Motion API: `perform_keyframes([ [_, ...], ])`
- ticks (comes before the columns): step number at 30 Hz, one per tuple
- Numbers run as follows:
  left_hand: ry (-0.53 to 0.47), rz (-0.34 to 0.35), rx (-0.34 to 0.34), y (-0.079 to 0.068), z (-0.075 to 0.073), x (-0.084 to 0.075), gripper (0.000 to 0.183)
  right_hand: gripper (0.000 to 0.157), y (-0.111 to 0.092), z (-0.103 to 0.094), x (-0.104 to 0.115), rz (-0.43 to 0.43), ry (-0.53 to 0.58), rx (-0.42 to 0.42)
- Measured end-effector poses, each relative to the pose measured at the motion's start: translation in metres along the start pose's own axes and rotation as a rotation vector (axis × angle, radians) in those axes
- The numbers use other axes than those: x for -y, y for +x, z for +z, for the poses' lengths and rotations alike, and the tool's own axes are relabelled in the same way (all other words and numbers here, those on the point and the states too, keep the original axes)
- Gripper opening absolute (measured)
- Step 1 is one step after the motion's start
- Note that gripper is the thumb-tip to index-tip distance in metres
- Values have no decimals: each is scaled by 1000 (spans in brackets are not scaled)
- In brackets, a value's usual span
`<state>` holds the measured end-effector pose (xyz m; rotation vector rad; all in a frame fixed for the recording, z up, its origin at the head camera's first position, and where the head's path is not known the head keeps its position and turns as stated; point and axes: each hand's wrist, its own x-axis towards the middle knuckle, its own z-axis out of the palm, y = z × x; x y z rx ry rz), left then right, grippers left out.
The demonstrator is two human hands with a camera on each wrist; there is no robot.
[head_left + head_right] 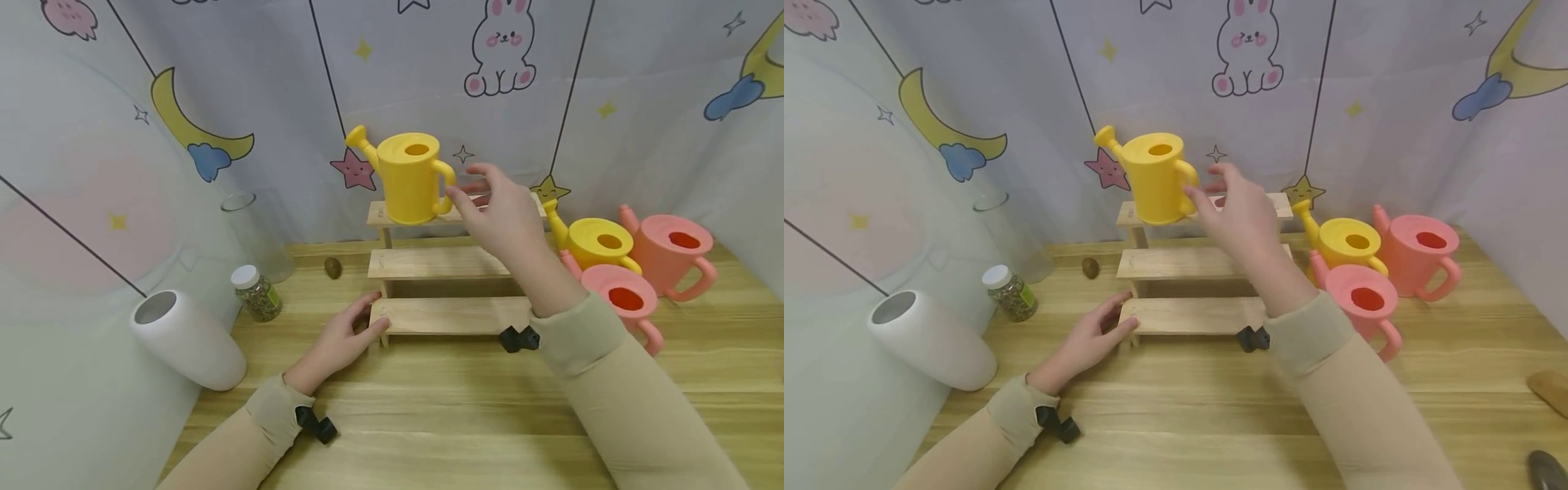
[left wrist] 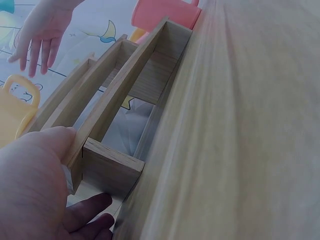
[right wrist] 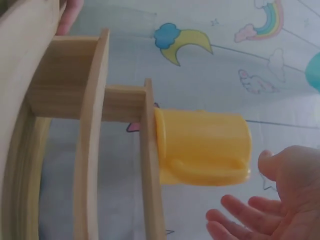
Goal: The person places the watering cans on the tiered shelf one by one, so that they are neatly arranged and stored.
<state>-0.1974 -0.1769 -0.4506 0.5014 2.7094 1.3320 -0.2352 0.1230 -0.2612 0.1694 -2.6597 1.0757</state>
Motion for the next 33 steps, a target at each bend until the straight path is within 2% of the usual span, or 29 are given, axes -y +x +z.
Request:
perform_keyframes([
  [3, 1, 6, -4, 1, 0, 0, 68, 71, -19, -5, -8, -37, 36, -57],
  [9, -4, 12, -8, 3, -1, 0, 67, 62, -54, -13, -32, -145, 66, -223],
  [13, 3, 7, -8, 3, -2, 0, 68, 60, -74, -19, -54, -170, 40, -303],
  [18, 23, 18, -8, 2, -2, -2, 67, 61, -100, -29, -87, -143, -3, -347],
  [24, 20, 10, -1, 1, 0, -3, 67, 67, -133, -44, -127, -200, -81, -433],
  [27, 6, 6, 3, 2, 0, -3, 68, 71, -147, -52, -141, -167, -86, -425],
  [33, -11, 7, 1, 1, 1, -1, 68, 79, -166, -62, -163, 0, -97, -362],
])
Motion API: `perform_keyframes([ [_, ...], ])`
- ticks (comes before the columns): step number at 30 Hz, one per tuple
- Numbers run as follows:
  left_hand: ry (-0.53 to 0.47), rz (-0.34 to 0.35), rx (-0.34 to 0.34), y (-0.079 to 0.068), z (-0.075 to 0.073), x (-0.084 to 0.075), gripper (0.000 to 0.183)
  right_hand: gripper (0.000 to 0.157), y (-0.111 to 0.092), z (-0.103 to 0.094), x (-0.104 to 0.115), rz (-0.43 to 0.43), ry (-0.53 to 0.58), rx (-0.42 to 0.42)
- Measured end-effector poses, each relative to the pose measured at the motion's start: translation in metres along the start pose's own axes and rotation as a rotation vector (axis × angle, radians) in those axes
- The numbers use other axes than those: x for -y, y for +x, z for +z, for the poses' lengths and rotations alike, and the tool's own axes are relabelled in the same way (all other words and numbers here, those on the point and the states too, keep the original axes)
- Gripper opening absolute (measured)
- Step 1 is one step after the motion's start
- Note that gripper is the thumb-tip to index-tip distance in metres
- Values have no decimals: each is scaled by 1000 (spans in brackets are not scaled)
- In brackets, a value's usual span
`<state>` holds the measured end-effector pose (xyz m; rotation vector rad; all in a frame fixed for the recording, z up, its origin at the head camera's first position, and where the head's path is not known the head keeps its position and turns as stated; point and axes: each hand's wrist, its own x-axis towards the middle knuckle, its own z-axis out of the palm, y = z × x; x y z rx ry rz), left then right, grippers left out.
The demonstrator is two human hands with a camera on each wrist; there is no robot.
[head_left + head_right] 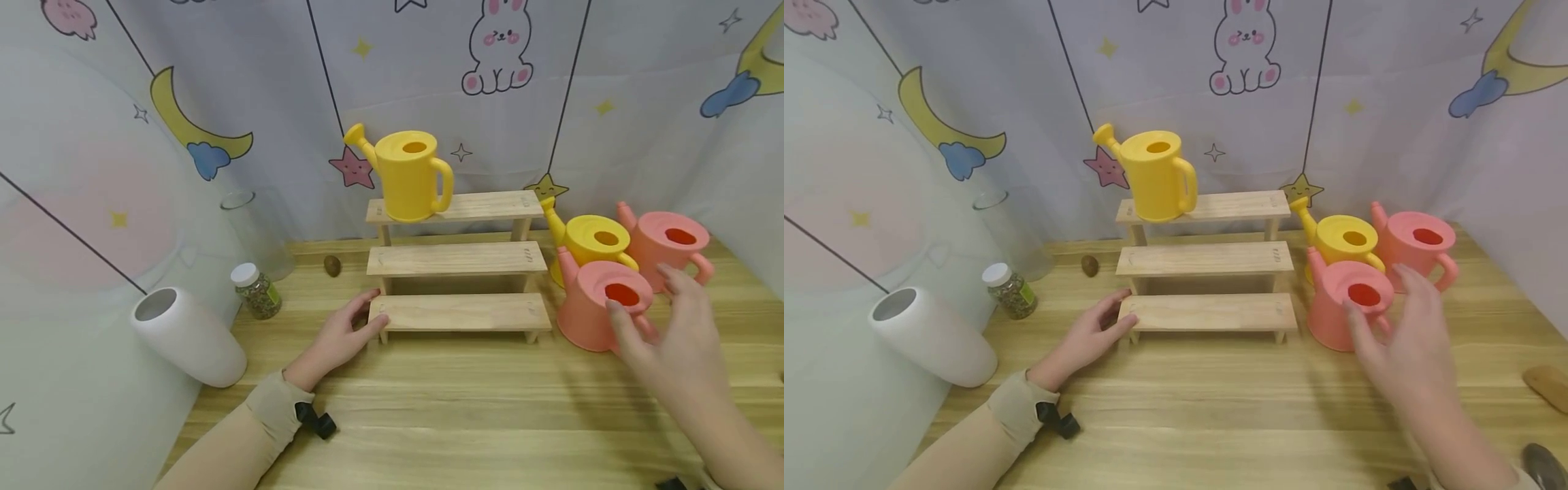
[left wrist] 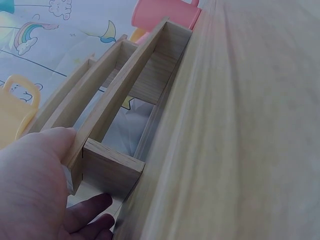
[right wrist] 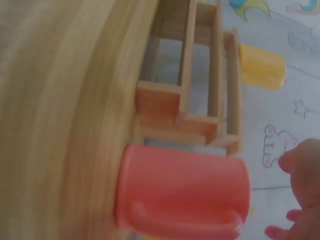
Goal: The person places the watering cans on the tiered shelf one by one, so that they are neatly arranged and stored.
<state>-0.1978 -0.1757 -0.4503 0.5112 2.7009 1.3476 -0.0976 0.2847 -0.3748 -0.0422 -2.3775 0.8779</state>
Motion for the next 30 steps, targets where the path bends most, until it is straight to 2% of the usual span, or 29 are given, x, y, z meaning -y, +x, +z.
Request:
perform_keyframes([
  [7, -11, -8, 4, -1, 1, 1, 68, 90, -9, -6, -22, 102, -48, 120],
  [14, -14, -10, -3, 1, 1, 3, 67, 89, -15, -7, -43, 116, -28, 217],
  [19, -12, -13, -1, 1, 0, 1, 67, 75, -20, -3, -51, 133, -107, 240],
  [26, -15, -17, 3, 1, 0, 0, 68, 42, -24, -1, -53, 145, -194, 251],
  [30, -28, -11, 0, 1, 0, 0, 69, 35, -23, -2, -54, 144, -199, 284],
])
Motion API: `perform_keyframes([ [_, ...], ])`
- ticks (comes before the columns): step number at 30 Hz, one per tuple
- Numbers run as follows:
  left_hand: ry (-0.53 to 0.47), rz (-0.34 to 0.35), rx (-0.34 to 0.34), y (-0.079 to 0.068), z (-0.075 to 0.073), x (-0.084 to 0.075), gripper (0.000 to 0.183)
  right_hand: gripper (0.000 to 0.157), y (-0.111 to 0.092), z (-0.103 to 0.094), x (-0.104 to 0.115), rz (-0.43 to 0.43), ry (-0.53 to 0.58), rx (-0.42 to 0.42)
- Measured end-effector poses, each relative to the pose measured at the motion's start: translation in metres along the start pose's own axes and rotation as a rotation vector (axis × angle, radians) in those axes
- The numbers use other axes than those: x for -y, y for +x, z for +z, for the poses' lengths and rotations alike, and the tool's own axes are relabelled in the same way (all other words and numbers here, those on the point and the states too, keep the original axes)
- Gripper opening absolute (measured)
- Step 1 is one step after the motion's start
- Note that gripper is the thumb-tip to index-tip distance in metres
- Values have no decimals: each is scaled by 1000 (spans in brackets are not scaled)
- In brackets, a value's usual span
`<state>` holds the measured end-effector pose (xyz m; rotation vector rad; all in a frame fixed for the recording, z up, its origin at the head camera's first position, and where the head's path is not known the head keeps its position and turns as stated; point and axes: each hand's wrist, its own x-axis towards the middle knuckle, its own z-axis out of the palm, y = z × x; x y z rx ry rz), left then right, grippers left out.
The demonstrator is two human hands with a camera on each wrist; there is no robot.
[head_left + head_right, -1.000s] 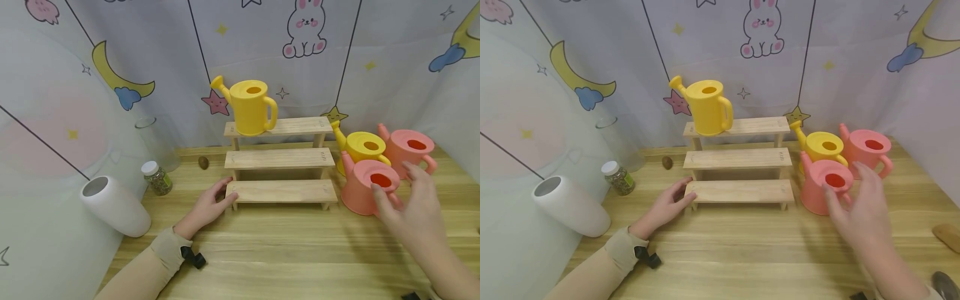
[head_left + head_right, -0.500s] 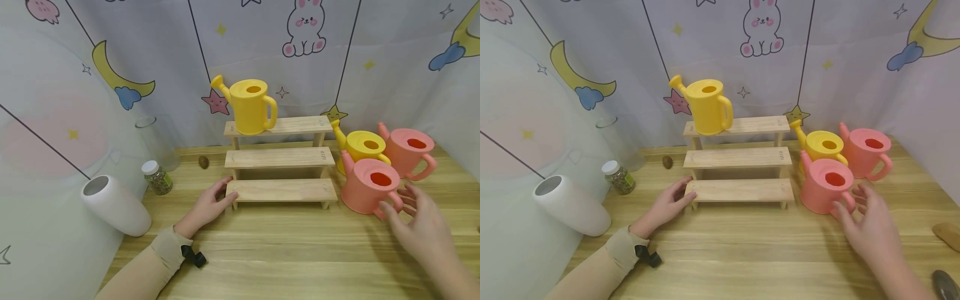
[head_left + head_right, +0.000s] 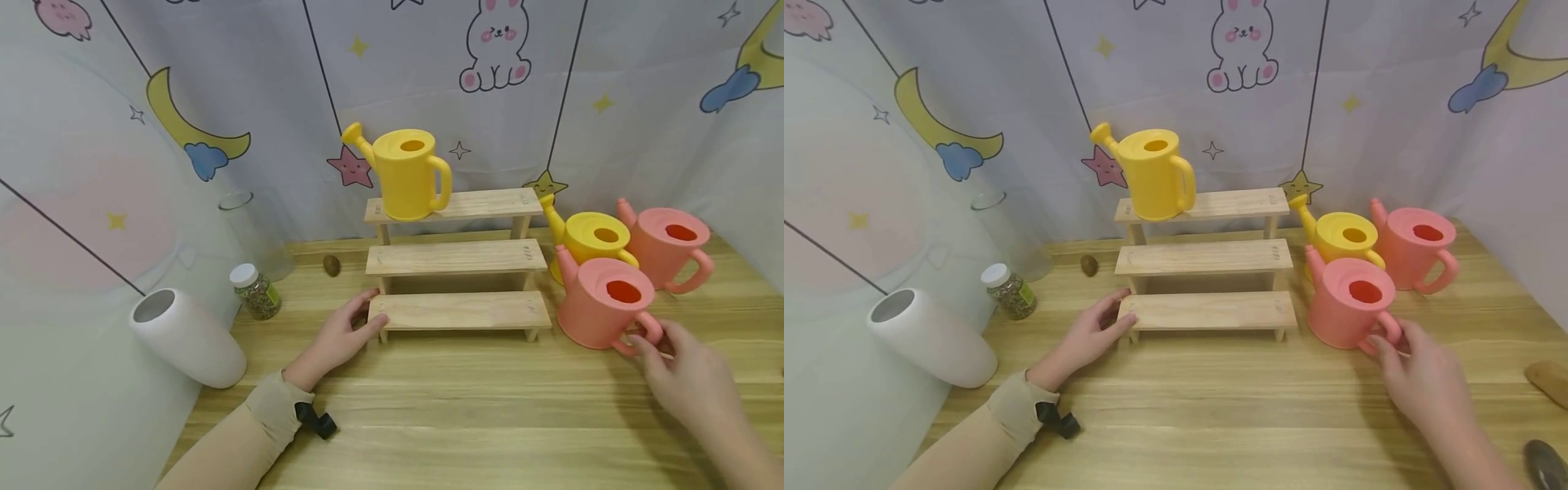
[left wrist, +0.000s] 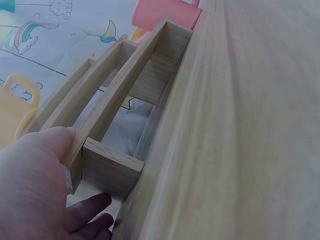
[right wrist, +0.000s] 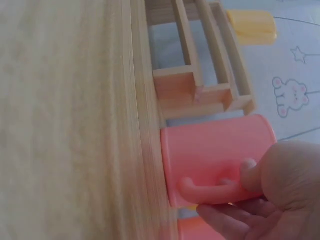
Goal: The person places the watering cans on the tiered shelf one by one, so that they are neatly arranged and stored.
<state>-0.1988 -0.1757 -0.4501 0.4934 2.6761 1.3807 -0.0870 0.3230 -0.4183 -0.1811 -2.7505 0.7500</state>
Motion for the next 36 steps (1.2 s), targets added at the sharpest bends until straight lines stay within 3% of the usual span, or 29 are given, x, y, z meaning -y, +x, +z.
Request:
perform_keyframes([
  [8, -11, 5, -11, -2, -2, 0, 66, 30, 0, -5, -1, 1, -13, 17],
  [14, -3, 1, -9, -2, -2, -2, 67, 27, -2, -14, 6, 5, -32, -49],
  [19, 17, -6, -7, 0, -1, -1, 66, 31, -3, -30, 14, 60, 65, -120],
  [24, 26, -6, -10, 0, 0, 1, 66, 26, 1, -45, 29, -7, 174, -247],
  [30, 16, -4, -10, -1, -1, 1, 67, 30, 13, -55, 55, -104, 97, -327],
  [36, 24, -17, 1, -2, 0, -1, 69, 28, 30, -55, 95, -160, 132, -346],
])
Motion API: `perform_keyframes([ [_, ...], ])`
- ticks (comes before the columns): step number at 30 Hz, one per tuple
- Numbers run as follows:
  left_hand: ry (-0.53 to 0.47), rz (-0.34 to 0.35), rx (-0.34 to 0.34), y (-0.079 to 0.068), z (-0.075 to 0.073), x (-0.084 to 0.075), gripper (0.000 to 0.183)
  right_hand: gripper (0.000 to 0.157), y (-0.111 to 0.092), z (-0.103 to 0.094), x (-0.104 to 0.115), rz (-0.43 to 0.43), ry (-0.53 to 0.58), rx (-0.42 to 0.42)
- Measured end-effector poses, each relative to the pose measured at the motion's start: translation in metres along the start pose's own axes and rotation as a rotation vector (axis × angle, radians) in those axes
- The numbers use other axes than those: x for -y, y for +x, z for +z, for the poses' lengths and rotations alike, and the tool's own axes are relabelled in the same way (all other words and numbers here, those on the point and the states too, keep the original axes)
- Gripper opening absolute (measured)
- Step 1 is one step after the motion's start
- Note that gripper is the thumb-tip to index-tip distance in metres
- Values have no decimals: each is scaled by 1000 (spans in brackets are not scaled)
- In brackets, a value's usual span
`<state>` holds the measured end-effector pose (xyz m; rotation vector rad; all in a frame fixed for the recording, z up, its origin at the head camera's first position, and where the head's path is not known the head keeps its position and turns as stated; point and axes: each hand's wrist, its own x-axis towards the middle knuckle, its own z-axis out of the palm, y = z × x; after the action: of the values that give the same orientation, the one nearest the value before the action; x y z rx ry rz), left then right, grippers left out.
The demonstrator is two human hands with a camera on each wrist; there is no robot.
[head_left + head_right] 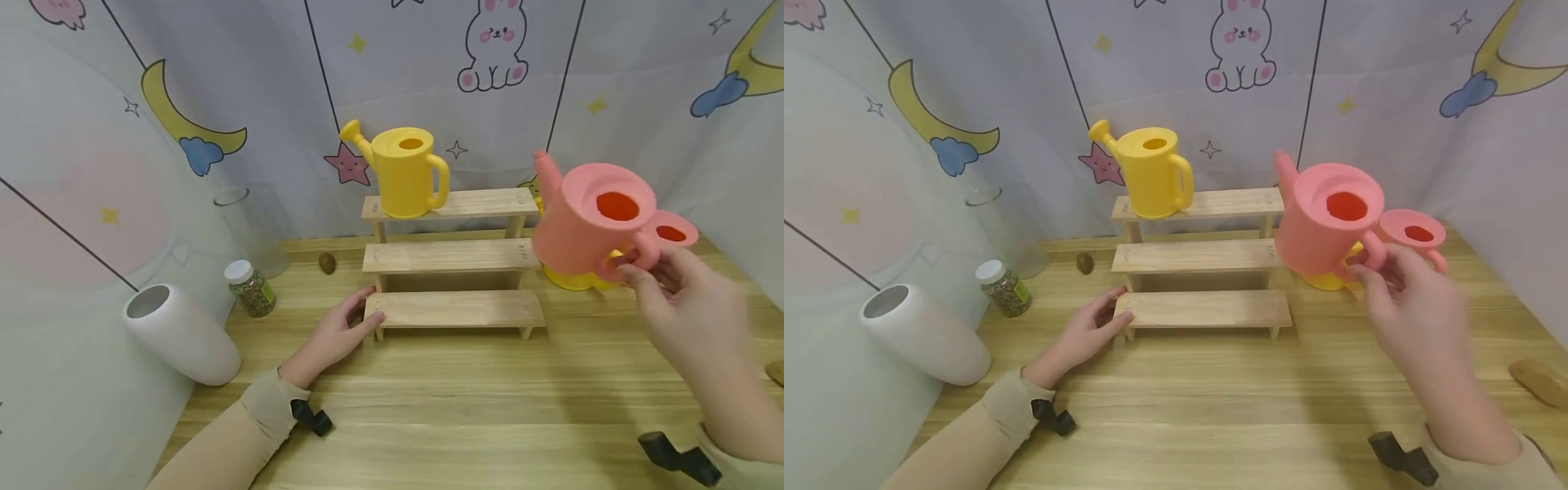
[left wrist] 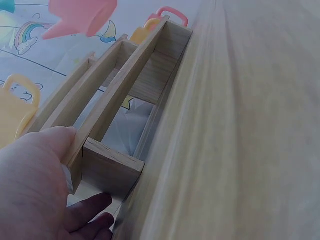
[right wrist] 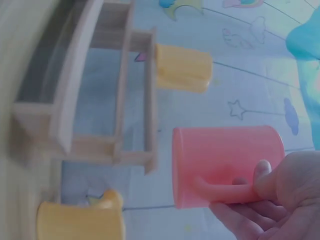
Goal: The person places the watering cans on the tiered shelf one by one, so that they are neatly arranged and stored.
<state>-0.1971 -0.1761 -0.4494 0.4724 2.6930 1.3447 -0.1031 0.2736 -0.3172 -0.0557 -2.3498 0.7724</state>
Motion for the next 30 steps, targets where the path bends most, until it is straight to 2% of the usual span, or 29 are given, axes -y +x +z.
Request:
perform_keyframes([
  [8, 10, 19, -10, 2, 0, 4, 67, 31, 36, 24, 34, 83, 96, 18],
  [12, 7, 30, -17, 2, 0, 4, 66, 36, 57, 40, 43, 80, 136, 44],
  [19, 3, 30, -16, 2, 0, 4, 66, 39, 89, 60, 52, 11, 60, 90],
  [26, -2, 34, -17, 2, 0, 4, 66, 47, 108, 72, 55, 78, 16, 208],
  [30, -8, 36, -13, 2, 0, 4, 66, 49, 112, 77, 53, 112, 25, 232],
])
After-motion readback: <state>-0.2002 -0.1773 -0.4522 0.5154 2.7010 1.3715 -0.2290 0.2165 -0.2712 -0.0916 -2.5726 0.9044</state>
